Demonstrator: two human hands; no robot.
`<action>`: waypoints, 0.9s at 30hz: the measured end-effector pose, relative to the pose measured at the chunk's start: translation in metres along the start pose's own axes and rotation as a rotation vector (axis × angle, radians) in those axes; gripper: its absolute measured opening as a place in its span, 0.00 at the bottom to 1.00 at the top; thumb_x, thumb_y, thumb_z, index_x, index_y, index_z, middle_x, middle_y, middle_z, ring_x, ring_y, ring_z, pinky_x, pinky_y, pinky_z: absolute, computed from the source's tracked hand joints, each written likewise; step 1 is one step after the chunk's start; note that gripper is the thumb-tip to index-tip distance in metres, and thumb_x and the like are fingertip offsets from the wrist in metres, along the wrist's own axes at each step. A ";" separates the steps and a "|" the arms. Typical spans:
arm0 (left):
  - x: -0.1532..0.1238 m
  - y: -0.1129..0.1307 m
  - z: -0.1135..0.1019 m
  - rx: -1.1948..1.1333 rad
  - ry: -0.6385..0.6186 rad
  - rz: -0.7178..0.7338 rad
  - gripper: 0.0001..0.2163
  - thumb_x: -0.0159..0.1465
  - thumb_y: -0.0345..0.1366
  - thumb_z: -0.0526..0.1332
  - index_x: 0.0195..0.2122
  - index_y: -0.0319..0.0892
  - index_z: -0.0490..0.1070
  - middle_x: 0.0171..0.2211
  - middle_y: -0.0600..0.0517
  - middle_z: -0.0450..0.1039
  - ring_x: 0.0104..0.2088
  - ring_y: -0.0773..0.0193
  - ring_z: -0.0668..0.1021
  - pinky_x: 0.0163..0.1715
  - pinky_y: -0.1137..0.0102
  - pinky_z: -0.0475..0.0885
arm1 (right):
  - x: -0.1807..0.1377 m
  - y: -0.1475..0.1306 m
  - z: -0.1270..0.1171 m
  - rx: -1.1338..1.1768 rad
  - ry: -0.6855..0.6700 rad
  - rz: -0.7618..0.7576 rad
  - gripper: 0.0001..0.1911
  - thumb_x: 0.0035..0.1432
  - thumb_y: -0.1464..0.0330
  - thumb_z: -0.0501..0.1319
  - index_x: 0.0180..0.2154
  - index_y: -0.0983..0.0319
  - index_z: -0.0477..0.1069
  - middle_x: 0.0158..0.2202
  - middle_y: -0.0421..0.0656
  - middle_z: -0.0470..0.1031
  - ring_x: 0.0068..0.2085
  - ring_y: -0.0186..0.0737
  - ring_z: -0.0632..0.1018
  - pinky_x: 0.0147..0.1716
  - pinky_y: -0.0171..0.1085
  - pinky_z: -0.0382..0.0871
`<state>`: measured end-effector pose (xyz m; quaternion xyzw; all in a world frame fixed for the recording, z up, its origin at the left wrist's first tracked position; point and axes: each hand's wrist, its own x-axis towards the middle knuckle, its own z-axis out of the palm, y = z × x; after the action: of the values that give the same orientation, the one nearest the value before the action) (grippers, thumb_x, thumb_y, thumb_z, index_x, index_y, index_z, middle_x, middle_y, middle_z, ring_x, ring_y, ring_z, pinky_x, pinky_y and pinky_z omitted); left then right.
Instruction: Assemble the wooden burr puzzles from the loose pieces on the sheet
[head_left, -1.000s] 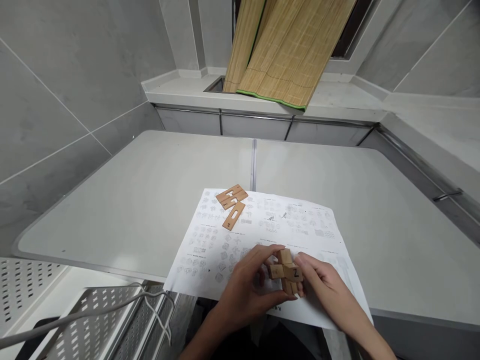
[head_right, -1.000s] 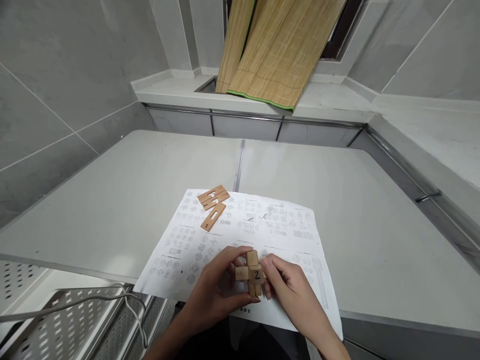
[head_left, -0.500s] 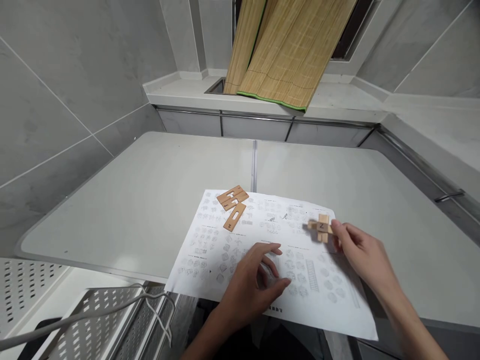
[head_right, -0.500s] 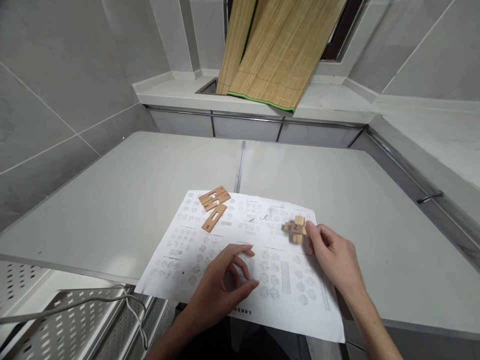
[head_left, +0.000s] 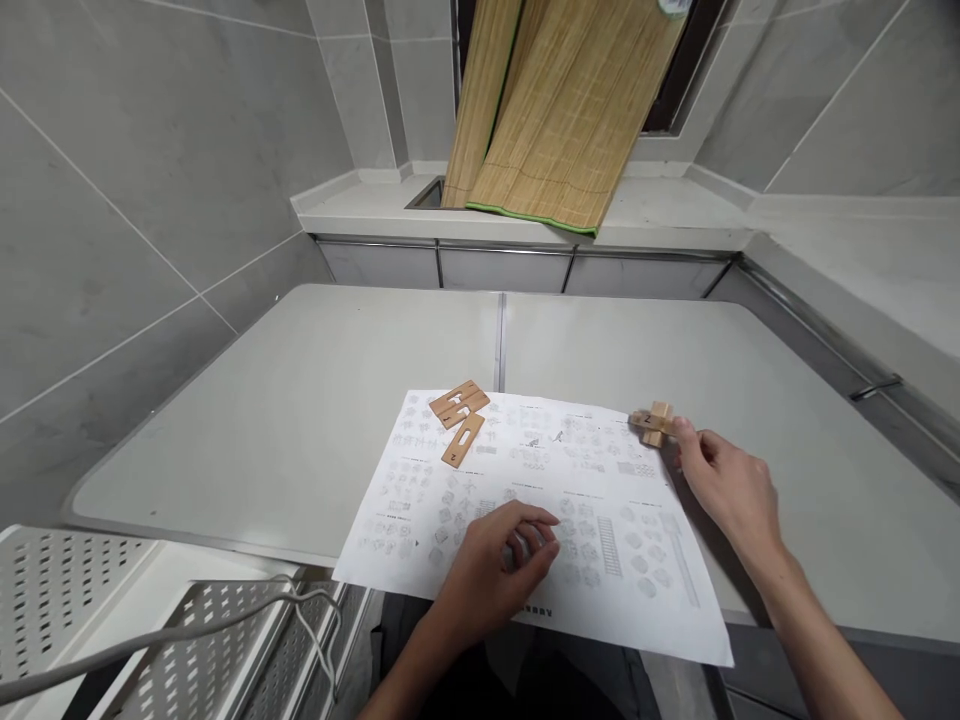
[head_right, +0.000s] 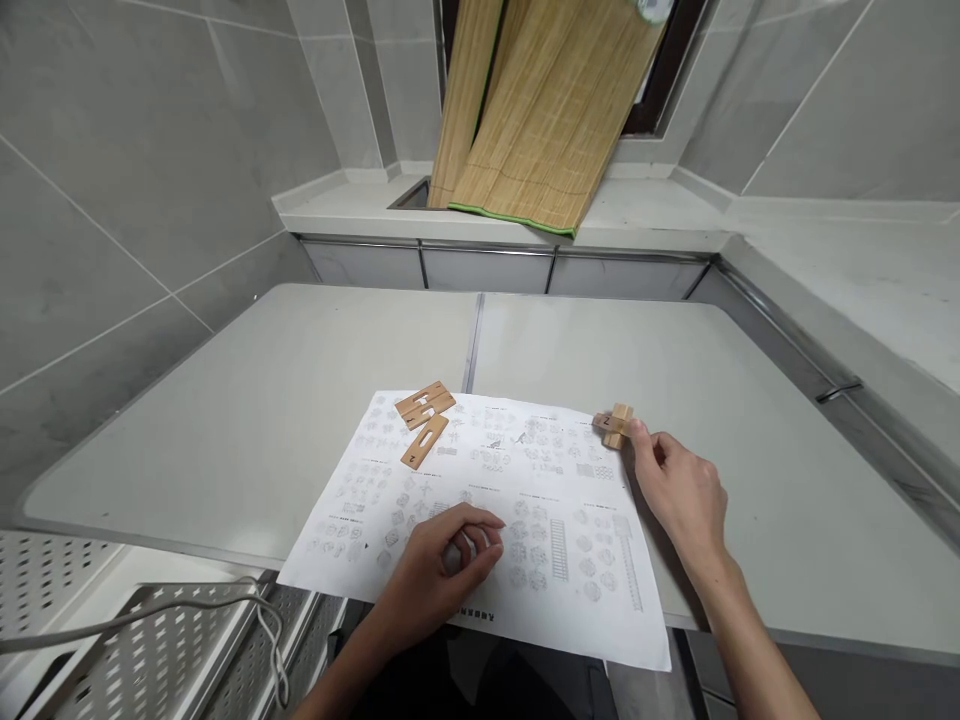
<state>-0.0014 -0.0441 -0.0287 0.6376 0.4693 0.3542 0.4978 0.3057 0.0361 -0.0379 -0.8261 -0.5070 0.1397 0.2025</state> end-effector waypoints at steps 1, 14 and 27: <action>0.000 0.000 0.000 0.016 0.005 -0.003 0.08 0.69 0.36 0.64 0.47 0.42 0.78 0.36 0.51 0.81 0.31 0.67 0.76 0.34 0.72 0.73 | -0.006 0.002 -0.002 0.009 -0.003 0.000 0.34 0.72 0.41 0.45 0.25 0.56 0.70 0.27 0.48 0.79 0.30 0.50 0.73 0.32 0.42 0.59; 0.001 0.005 0.001 0.135 0.078 -0.047 0.09 0.71 0.40 0.62 0.44 0.43 0.80 0.32 0.50 0.79 0.32 0.63 0.78 0.35 0.70 0.73 | -0.060 0.030 0.009 0.447 -0.160 -0.187 0.31 0.68 0.41 0.56 0.25 0.57 0.67 0.21 0.37 0.67 0.23 0.37 0.67 0.24 0.35 0.61; 0.002 0.013 0.007 0.210 0.079 -0.124 0.11 0.71 0.41 0.60 0.45 0.44 0.80 0.32 0.52 0.77 0.28 0.65 0.74 0.33 0.71 0.71 | -0.057 0.033 0.014 0.424 -0.173 -0.130 0.29 0.68 0.41 0.57 0.28 0.58 0.71 0.24 0.39 0.72 0.28 0.41 0.72 0.28 0.35 0.64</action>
<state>0.0091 -0.0450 -0.0182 0.6414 0.5617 0.2965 0.4303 0.2995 -0.0256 -0.0642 -0.7155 -0.5340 0.3002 0.3359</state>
